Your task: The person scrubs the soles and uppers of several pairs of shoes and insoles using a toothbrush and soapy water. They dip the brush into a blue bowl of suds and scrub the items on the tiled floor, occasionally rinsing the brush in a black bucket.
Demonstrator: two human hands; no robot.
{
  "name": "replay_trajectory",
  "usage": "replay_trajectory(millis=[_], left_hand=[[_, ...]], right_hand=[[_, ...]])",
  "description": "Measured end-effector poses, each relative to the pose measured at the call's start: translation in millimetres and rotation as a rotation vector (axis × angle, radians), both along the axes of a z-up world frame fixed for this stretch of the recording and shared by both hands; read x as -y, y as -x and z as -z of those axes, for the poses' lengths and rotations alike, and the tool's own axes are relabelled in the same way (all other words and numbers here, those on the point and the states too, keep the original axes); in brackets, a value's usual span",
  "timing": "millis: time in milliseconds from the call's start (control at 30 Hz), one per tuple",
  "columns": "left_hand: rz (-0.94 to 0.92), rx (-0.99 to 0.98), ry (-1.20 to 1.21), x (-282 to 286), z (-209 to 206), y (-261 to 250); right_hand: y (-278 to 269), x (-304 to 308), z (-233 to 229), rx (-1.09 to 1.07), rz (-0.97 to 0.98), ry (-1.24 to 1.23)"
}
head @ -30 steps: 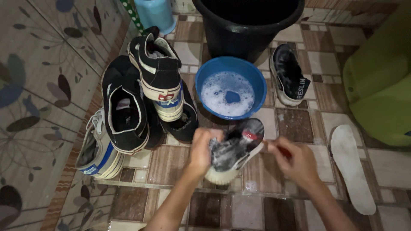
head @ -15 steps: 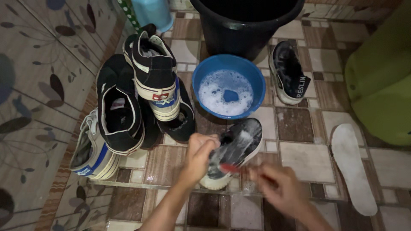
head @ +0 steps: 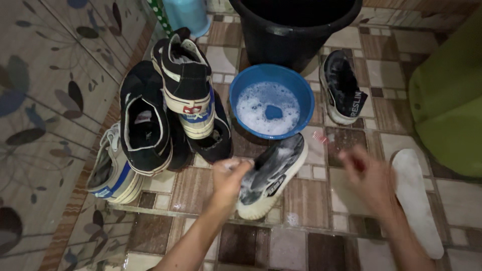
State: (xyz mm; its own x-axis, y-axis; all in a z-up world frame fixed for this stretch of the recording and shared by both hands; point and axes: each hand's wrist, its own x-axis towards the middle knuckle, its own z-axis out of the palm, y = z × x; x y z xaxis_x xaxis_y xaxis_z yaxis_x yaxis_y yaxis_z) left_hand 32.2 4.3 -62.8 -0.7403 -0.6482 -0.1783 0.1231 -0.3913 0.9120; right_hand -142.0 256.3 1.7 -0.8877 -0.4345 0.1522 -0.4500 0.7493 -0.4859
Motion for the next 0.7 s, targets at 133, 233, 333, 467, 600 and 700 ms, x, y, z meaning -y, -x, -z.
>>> replay_trajectory(millis=[133,233,333,467,600,700], left_hand=[[-0.053,0.236,0.011,-0.9,-12.1,-6.8],[-0.123,0.409,0.002,-2.4,-16.7,-4.3],[-0.281,0.441,0.151,-7.6,-4.9,-1.4],[-0.308,0.27,0.292,-10.8,5.9,-7.5],[-0.307,0.177,0.271,-12.0,-0.7,-7.6],[-0.346,0.16,0.514,-13.1,-15.3,-10.5]], right_hand=[[20.5,54.9,-54.4,-0.181,-0.068,-0.047],[42.1,118.2,-59.6,-0.31,-0.296,-0.149],[53.8,167.7,-49.0,-0.432,-0.333,-0.406],[49.6,184.6,-53.1,-0.146,-0.511,-0.303],[31.8,142.6,-68.4,0.032,-0.468,-0.048],[9.8,81.2,-66.9,0.137,-0.408,-0.017]])
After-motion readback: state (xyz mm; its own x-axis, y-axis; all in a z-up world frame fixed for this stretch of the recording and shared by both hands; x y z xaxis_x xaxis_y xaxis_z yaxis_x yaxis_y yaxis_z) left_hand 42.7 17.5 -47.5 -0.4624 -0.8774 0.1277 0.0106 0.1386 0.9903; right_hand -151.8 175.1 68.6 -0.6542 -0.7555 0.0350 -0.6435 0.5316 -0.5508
